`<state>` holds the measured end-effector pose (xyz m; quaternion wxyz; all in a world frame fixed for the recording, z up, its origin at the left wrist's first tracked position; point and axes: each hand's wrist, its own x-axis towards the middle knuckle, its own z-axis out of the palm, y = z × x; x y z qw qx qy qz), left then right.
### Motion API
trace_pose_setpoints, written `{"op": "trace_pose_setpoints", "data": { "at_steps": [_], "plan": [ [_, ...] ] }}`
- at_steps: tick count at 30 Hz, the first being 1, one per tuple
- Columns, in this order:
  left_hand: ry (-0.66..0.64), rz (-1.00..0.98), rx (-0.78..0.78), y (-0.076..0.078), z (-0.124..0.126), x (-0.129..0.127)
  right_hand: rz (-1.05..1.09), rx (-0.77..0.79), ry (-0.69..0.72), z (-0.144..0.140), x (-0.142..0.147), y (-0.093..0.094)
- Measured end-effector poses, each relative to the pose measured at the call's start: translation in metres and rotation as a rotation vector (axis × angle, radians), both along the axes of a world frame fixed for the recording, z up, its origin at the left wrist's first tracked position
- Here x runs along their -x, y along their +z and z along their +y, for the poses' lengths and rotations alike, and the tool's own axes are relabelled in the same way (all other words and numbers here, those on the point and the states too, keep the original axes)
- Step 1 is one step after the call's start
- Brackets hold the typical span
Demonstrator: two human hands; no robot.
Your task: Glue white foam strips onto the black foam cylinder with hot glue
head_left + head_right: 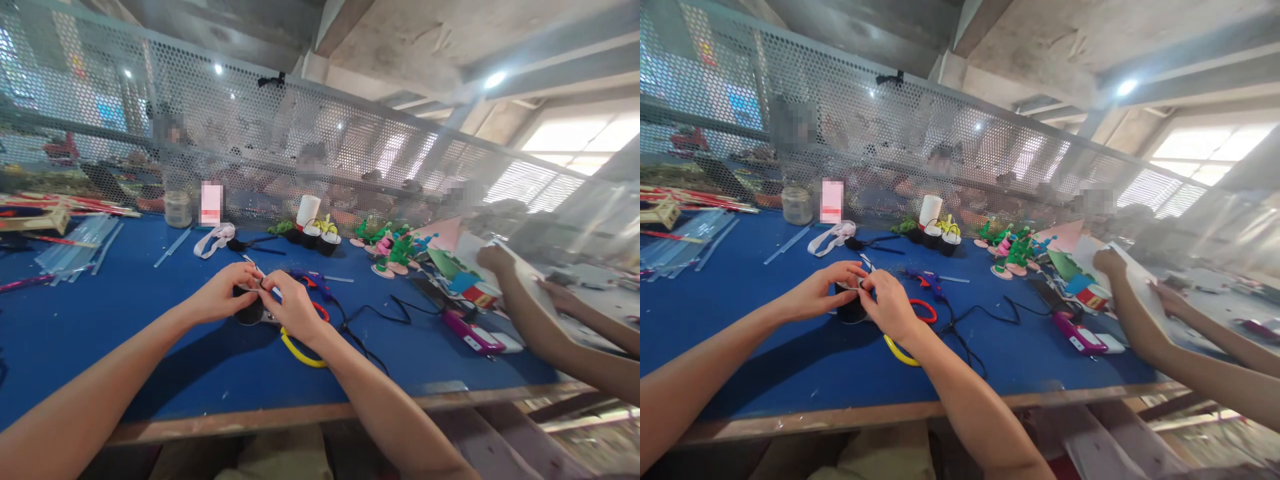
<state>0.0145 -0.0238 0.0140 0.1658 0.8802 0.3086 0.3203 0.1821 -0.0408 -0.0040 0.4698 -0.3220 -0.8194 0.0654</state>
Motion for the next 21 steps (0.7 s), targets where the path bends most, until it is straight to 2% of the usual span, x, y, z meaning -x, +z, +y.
{"op": "trace_pose_setpoints", "data": {
  "at_steps": [5, 10, 13, 15, 17, 19, 21],
  "plan": [
    [-0.003, 0.021, 0.007, 0.003, -0.001, 0.002, -0.052, -0.036, -0.009, -0.001, 0.001, 0.0],
    [0.018, -0.058, 0.129, 0.002, 0.003, 0.005, 0.036, -0.001, -0.032, -0.001, -0.006, 0.009],
    [0.021, -0.133, 0.252, 0.0, 0.005, 0.006, 0.106, 0.099, -0.189, 0.005, -0.025, 0.023],
    [0.024, -0.172, 0.324, -0.002, 0.007, 0.007, 0.06, 0.221, -0.34, 0.012, -0.044, 0.031],
    [0.037, -0.194, 0.367, -0.005, 0.009, 0.007, -0.121, 0.34, -0.532, 0.022, -0.063, 0.036],
    [0.065, -0.204, 0.379, -0.009, 0.011, 0.006, -0.392, 0.455, -0.727, 0.034, -0.079, 0.033],
    [0.093, -0.21, 0.383, -0.011, 0.013, 0.007, -0.487, 0.53, -0.755, 0.043, -0.088, 0.024]
  ]
}}
